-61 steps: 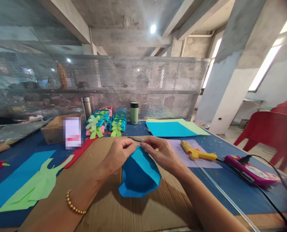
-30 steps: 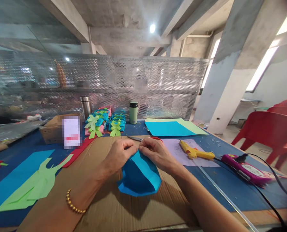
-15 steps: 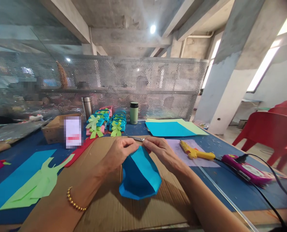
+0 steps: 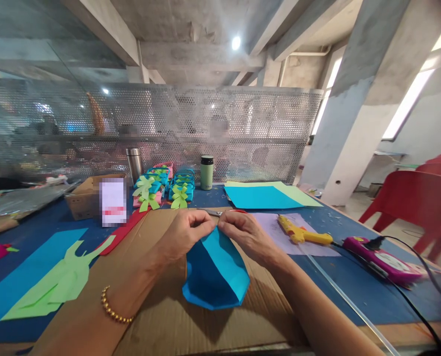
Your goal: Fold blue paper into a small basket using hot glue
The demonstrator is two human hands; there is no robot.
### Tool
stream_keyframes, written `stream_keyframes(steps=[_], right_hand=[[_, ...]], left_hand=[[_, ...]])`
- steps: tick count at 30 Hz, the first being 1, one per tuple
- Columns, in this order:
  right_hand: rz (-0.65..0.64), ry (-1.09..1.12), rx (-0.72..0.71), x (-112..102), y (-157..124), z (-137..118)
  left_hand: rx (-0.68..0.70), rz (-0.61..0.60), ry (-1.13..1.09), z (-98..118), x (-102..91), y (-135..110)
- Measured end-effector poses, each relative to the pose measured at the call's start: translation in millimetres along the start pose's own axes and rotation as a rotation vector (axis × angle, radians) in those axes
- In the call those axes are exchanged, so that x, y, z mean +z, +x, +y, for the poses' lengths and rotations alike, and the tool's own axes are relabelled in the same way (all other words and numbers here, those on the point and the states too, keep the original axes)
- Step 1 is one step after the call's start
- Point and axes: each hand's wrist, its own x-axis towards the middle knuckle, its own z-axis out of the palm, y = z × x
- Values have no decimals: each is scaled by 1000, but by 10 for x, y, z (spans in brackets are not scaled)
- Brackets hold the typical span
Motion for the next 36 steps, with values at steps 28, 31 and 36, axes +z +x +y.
stream_keyframes(steps=[28,31,36], right_hand=[[66,-28,4,13,15,16],[30,78,24,7,9,81],[25,151,23,0,11,83]], left_hand=[[26,29,31,0,8,-3],[53,22,67,-3,-2,-6],[48,17,76,-19,-15,6]])
